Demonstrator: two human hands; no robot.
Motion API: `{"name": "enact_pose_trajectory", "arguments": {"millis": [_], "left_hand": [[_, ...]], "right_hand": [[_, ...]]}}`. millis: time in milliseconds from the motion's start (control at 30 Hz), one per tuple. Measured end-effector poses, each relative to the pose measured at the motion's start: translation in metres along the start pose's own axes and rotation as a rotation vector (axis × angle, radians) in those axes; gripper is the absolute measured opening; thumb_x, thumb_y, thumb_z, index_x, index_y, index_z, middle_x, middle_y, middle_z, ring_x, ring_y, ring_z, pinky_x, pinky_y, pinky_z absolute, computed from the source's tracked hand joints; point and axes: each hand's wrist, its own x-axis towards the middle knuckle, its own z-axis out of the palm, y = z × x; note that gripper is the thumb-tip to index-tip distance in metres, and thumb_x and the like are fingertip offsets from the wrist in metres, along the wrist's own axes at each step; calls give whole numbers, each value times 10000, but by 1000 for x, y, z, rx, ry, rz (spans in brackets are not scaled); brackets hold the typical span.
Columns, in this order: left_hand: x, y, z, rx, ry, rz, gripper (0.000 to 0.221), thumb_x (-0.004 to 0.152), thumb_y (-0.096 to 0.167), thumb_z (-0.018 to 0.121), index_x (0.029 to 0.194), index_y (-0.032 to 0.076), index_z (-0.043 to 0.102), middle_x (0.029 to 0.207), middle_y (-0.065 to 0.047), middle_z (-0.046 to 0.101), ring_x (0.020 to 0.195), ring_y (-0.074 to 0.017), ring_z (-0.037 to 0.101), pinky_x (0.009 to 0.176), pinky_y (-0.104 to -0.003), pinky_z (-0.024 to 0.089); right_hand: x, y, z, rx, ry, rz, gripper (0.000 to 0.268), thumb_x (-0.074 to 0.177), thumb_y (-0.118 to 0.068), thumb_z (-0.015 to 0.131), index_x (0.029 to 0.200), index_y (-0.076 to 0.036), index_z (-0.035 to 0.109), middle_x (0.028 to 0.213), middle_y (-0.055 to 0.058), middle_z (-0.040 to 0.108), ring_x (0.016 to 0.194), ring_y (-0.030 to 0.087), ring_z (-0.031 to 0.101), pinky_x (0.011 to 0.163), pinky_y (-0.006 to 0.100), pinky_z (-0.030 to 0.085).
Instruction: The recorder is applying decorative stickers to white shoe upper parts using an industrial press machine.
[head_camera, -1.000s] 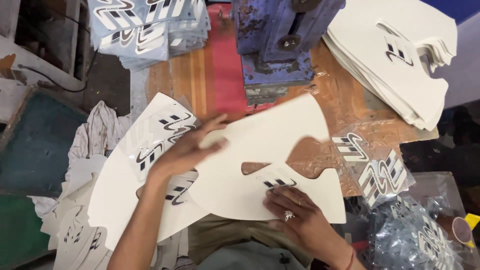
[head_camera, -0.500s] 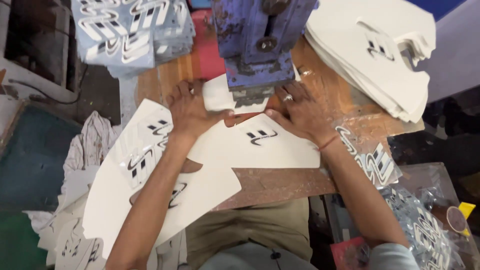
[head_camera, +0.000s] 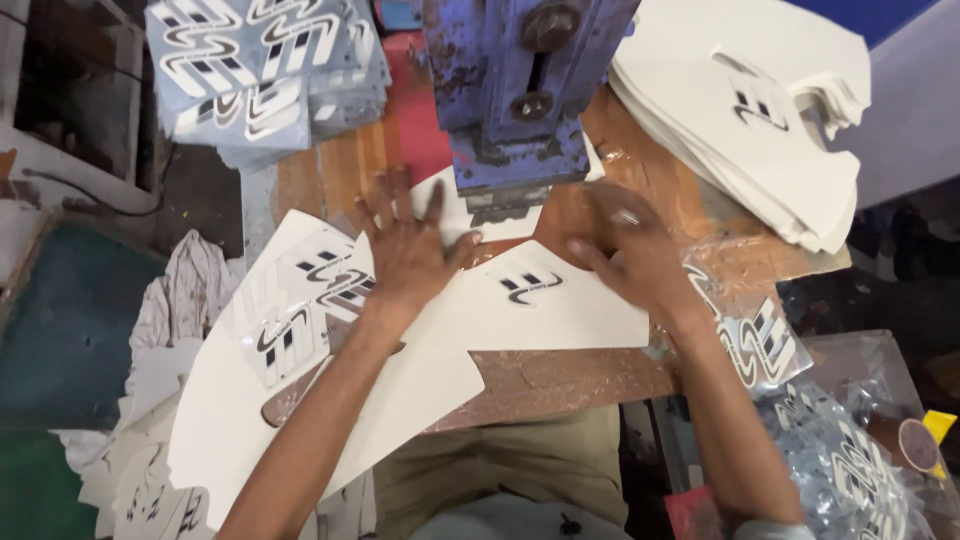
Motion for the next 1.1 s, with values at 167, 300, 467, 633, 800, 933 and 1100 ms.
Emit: {"name": "enact_pose_trajectory", "arguments": {"millis": [167,300,467,633,800,933,1100], "left_hand": [[-43,4,9,-150,-36,175,682,999,596,567,1514,150,523,1602,-261,288,1502,-488,190,1172,-709,130],[-48,3,-7,-210,-5,289,669,961,580,584,1501,189,537,1603,-207,348,1490,-461,243,1176,-668,186],[-54,0,-1,-200,-28,314,698,938,599,592,1512,215,488,1614,-192,340,1499,-444,231,1182,-651,181],[-68,-3,13,-182,181,330,752,1019,591,573,1631,195,386,1701,-188,292,1595,-422,142,1271,-638,136],[-62,-3,8,-56,89,347,787,957,579,563,1608,171,393,1661,-235,255,1552,-453,133,1231,-634,124],[-62,-2,13,-129,168,355,689,1010,645,567,1555,236,466,1681,-208,300,1569,-445,164,1259,-633,137],[-53,-6,2,-225,123,310,708,951,651,600,1496,206,527,1612,-169,392,1518,-421,251,1209,-623,189]], "right_hand": [[-158,45,-20,385,412,521,881,908,-270,851,1536,116,369,1428,231,608,1270,281,615,1136,369,479],[-322,146,-36,339,531,948,526,1028,-212,839,1269,154,548,1215,232,662,1122,264,657,1001,381,535],[-157,-17,-123,485,503,1058,263,1095,-147,722,1301,2,653,1088,126,698,908,187,672,746,313,555],[-56,-47,-23,912,42,739,593,942,-47,649,1494,-96,439,1032,130,745,796,187,728,622,308,578],[-27,-23,50,1143,-339,753,412,955,-9,671,1352,33,572,980,221,688,684,236,736,547,311,634],[15,17,39,1110,5,526,339,948,46,574,1251,109,436,946,99,685,714,181,723,548,290,622],[47,52,49,926,-21,541,326,1055,0,555,1369,54,485,896,66,669,654,146,667,507,251,536]]}}
